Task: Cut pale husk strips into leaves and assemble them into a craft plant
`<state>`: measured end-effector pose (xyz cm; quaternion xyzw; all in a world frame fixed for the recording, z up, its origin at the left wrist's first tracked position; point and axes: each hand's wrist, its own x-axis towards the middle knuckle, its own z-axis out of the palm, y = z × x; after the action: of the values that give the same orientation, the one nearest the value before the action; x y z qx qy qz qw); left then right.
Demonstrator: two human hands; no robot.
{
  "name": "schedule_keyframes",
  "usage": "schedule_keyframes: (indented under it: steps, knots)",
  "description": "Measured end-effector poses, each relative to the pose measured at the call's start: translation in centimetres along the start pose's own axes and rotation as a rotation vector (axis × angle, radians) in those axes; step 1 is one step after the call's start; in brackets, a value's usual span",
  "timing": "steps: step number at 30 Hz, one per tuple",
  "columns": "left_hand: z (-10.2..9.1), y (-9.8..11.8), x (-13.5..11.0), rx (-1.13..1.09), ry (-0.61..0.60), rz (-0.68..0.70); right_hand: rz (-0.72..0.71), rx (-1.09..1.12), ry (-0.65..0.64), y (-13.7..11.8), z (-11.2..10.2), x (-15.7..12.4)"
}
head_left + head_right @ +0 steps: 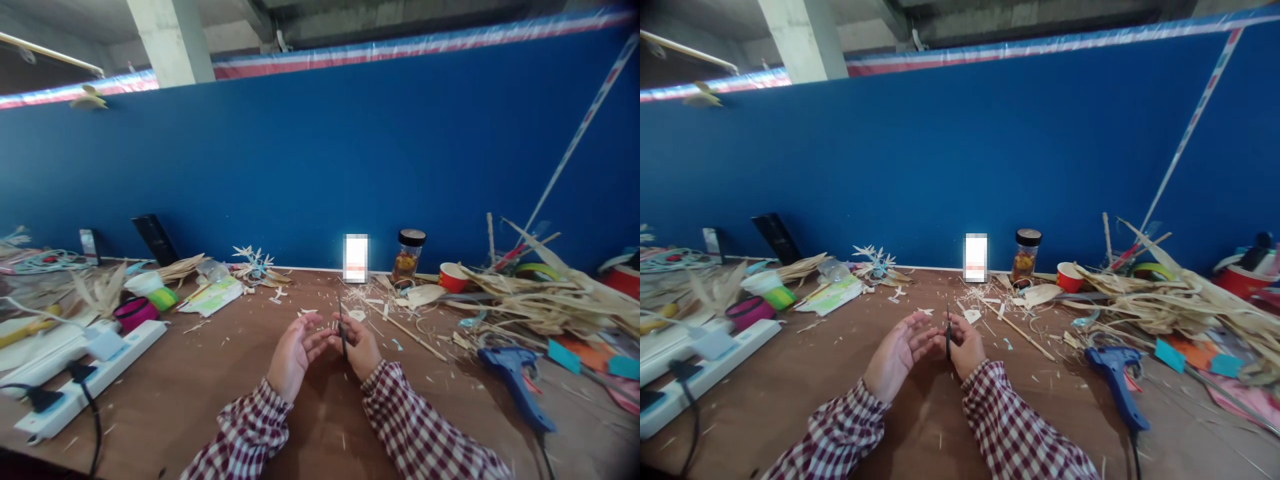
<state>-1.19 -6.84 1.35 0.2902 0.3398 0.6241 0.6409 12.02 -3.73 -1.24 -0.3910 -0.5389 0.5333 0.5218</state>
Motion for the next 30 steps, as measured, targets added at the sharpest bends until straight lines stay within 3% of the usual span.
schedule_keyframes:
  steps: [4,10,17,23,26,28,30]
  knots:
    - [-0.1,-0.2,-0.3,0.065,0.027,0.002,0.051,0.064,-0.059,0.2,0.0,-0.1]
    - [-1.0,0.4,-0.7,0.131,0.045,0.004,0.095,0.023,-0.037,0.6,0.0,-0.2]
    - [-4.3,3.2,-0.3,0.217,0.114,0.04,0.068,0.008,0.082,0.4,-0.7,0.4]
    - [-6.4,4.7,-0.1,0.334,0.181,0.107,0.046,0.009,0.259,0.6,-1.1,0.9]
    - [-8.0,5.4,1.2,0.661,0.272,0.235,-0.02,-0.024,0.339,1.1,-1.4,1.1]
    - [-9.3,6.2,2.6,1.056,0.348,0.371,-0.068,-0.069,0.355,1.3,-1.5,1.1]
    - [-10.5,7.1,4.2,1.507,0.398,0.416,-0.104,-0.151,0.339,1.5,-1.3,0.9]
